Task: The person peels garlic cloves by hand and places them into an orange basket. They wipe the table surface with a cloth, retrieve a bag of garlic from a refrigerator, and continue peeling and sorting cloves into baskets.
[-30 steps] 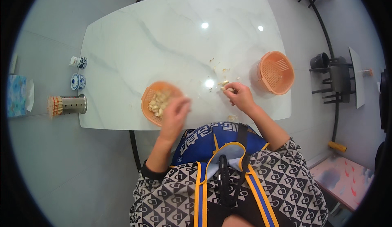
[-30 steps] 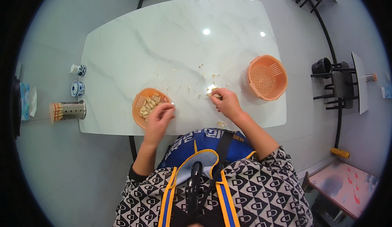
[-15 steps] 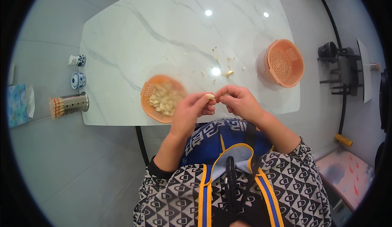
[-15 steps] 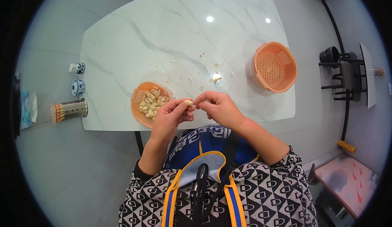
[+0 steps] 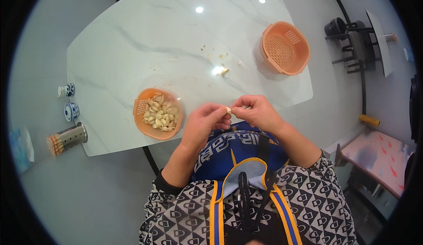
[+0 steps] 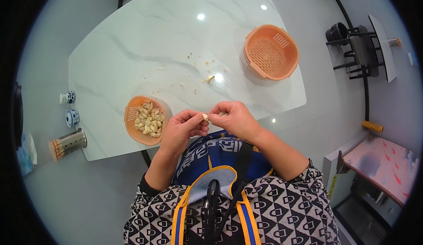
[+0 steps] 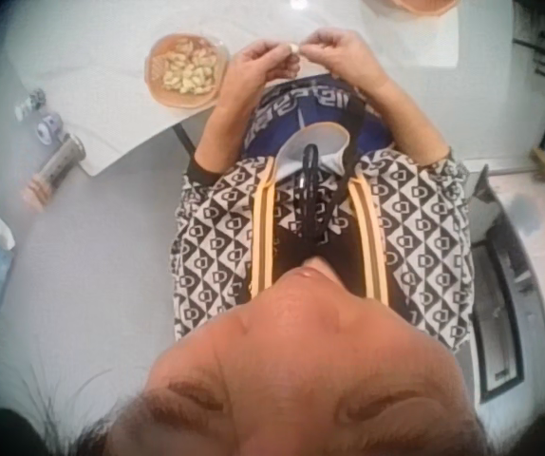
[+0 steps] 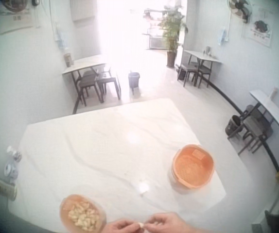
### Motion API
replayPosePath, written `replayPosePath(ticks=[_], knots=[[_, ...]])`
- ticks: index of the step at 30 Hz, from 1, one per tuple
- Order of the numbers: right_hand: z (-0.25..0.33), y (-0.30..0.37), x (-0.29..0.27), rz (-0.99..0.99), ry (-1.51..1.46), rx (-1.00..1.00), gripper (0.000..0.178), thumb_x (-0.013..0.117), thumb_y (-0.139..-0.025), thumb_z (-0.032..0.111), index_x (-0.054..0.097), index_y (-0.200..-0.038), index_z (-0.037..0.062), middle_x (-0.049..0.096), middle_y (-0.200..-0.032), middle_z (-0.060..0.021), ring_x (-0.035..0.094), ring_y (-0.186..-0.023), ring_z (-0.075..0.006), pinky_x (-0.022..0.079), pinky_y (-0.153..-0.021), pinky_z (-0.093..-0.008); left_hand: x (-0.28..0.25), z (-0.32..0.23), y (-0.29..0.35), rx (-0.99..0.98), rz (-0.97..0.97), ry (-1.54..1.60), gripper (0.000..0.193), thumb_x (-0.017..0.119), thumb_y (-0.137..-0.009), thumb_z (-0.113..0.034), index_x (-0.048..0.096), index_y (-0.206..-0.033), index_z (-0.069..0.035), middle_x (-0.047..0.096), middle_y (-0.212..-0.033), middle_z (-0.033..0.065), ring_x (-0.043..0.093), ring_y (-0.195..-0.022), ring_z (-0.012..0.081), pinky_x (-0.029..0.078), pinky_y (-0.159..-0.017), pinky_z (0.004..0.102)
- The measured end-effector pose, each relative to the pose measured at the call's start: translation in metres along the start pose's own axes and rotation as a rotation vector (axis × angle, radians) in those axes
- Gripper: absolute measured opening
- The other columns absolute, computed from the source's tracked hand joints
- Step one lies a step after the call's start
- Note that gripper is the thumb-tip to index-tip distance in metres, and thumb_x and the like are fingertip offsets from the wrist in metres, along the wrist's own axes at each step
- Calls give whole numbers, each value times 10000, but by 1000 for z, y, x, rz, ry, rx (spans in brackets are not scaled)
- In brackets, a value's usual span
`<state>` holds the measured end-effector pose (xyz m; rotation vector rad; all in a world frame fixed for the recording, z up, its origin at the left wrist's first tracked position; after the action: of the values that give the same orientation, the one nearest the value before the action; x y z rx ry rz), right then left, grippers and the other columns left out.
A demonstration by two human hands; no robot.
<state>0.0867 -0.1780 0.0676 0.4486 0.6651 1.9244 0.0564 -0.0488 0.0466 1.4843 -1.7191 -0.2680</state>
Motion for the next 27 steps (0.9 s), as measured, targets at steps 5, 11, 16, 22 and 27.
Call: replayPosePath(ticks=[5,11,16,22,27], knots=[[-14,5,2,28,-79,28,205,647,-834,217,642,-816,13,524,-631,43,428,-527,-21,350,-453,-192,-1,9,2,-57,25,0,230,608,-889,-198,615,-956,22,638,-852,88,618,-751,144,529,-675,257],[-20,9,-1,10,-60,26,176,636,-836,206,638,-825,30,529,-645,43,433,-531,-24,346,-449,-191,5,14,-2,-68,48,-34,228,611,-886,-187,614,-954,31,637,-843,95,618,-742,149,528,-675,255],[-37,15,-11,64,-308,152,202,649,-839,256,642,-859,55,525,-681,39,433,-528,-31,339,-450,-182,21,5,-8,23,19,-193,156,593,-891,-118,606,-939,30,639,-807,81,610,-705,138,508,-651,254],[-35,28,-53,132,-424,35,261,671,-834,309,633,-907,60,508,-683,42,415,-527,-37,319,-437,-182,74,-3,-26,117,36,-350,155,577,-883,-73,601,-1005,20,608,-800,61,565,-672,122,476,-641,254],[-46,51,-180,-147,-488,-107,275,662,-837,312,642,-937,57,505,-656,42,397,-505,-33,324,-427,-190,138,-9,-48,150,96,-260,258,552,-894,-57,543,-1142,13,604,-957,83,568,-740,115,470,-668,239]])
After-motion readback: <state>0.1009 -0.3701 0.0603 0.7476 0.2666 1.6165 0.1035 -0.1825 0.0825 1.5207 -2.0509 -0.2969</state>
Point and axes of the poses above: each hand's wrist, its own y-axis away from the middle knuckle, its own x-axis out of the palm, z = x × y, the point moved 9 cm from there along -y, towards the middle knuckle
